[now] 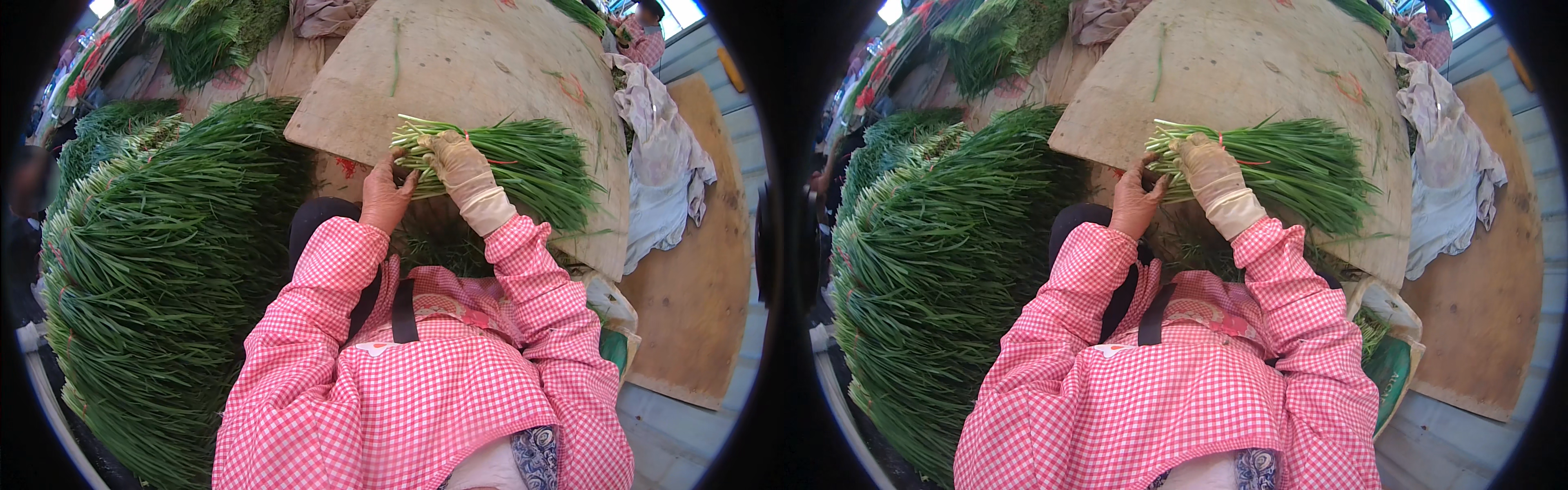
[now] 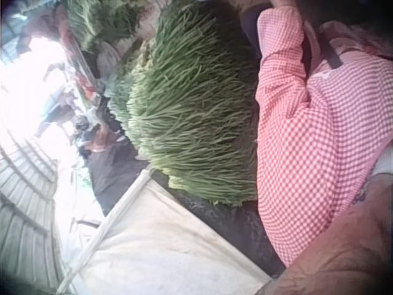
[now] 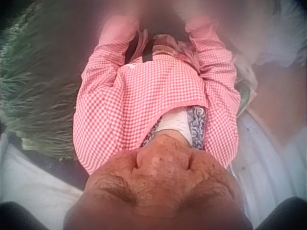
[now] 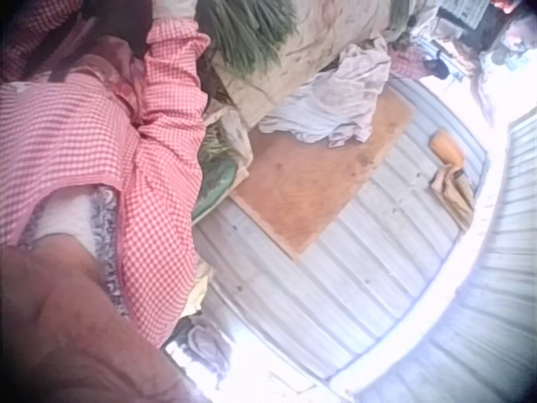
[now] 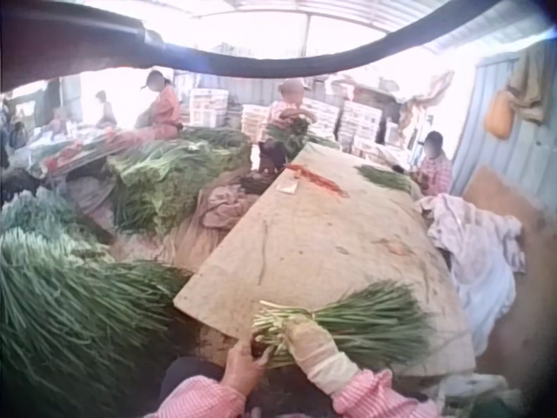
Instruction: The person groups bunches of green onions by hand, then secures each bunch with a rubber band and places the finished bundles on a pile.
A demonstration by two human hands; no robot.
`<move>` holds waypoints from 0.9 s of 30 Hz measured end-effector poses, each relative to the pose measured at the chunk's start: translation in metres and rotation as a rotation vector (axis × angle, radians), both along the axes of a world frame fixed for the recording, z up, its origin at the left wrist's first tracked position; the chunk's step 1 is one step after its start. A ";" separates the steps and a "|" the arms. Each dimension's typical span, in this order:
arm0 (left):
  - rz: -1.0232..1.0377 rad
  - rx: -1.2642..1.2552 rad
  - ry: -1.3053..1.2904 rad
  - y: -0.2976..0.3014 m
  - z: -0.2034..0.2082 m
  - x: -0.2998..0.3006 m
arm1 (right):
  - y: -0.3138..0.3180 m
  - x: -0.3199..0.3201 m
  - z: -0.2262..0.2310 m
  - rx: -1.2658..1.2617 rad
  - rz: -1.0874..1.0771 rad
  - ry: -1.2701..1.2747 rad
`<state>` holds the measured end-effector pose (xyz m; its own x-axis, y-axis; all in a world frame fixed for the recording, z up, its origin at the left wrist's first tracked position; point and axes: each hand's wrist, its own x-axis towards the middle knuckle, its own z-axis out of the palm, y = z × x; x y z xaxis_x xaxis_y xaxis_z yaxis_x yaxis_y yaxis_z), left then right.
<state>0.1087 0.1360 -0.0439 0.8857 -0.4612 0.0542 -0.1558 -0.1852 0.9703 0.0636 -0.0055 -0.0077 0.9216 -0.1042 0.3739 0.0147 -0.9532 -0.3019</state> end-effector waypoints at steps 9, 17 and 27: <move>0.023 0.041 0.042 -0.004 -0.015 0.005 | 0.018 0.013 0.030 -0.203 -0.120 0.397; 0.179 0.070 -0.105 -0.001 -0.009 -0.002 | 0.016 0.025 0.046 -0.289 -0.082 0.501; -0.128 -0.434 0.099 -0.017 -0.049 0.008 | 0.033 0.026 0.008 -0.519 0.118 0.048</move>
